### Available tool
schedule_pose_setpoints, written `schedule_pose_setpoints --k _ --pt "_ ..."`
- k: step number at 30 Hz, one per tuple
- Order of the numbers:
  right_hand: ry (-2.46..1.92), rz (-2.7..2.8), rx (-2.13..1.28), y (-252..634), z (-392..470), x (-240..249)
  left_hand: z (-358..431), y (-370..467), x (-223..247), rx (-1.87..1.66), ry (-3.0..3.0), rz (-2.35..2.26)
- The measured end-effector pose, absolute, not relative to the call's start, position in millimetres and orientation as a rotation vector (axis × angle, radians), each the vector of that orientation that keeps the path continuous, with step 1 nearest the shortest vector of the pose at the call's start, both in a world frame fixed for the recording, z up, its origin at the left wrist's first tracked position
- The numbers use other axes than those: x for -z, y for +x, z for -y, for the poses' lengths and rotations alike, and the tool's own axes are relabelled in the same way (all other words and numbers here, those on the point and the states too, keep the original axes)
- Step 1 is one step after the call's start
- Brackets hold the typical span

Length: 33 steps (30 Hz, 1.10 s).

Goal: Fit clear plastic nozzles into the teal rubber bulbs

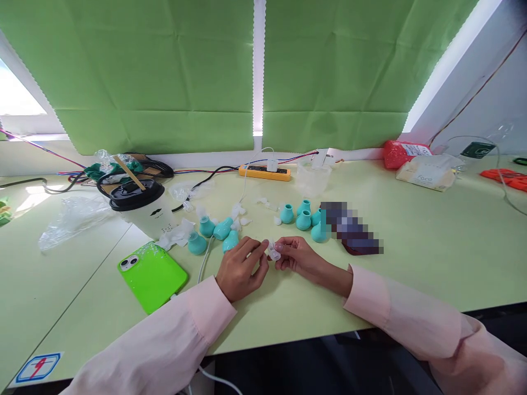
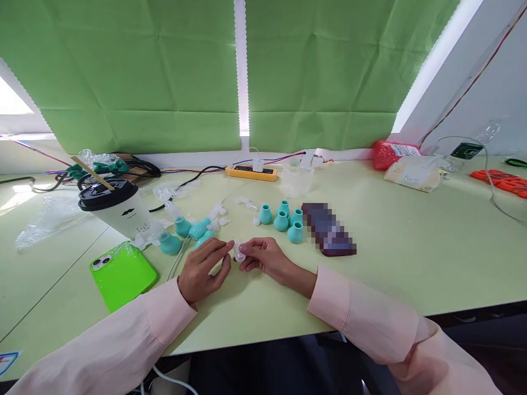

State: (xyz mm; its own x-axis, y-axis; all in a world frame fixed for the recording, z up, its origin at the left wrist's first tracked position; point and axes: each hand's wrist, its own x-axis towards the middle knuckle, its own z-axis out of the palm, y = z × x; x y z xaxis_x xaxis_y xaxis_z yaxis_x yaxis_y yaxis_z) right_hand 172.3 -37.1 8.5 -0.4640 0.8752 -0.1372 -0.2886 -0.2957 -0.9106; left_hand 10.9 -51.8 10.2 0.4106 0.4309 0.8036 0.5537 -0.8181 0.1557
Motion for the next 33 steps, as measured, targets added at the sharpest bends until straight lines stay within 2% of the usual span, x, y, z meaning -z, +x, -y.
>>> schedule_pose_setpoints --k 3,6,11,15,17,19,24,29,33 --pt "-0.848 1.112 -1.838 172.3 36.2 -7.7 53.9 11.8 -9.8 1.335 -2.565 0.881" --pt "-0.837 1.108 -1.831 172.9 35.2 -7.1 56.9 13.1 -13.7 1.458 -2.707 0.943" --pt "-0.807 1.119 -1.823 172.9 36.4 -9.3 58.0 12.9 -21.2 1.860 -2.928 1.309" --pt "-0.786 1.114 -1.813 170.3 38.6 -10.6 54.6 13.4 -21.1 2.343 -2.749 1.799" --pt "-0.785 1.107 -1.797 169.2 39.2 -10.1 52.5 14.3 -21.4 2.469 -2.674 1.925" --pt "-0.792 1.139 -1.772 168.8 39.6 -9.2 50.6 15.3 -22.4 2.455 -2.765 1.969" --pt "-0.827 1.273 -1.738 169.8 41.1 -8.2 48.5 16.4 -22.9 2.152 -3.260 1.825" --pt "-0.850 1.354 -1.623 170.2 42.2 -11.8 50.3 16.6 -18.9 1.999 -3.313 1.755" --pt "-0.810 1.441 -1.541 169.2 43.0 -10.0 52.5 17.4 -14.1 2.061 -3.215 1.901"
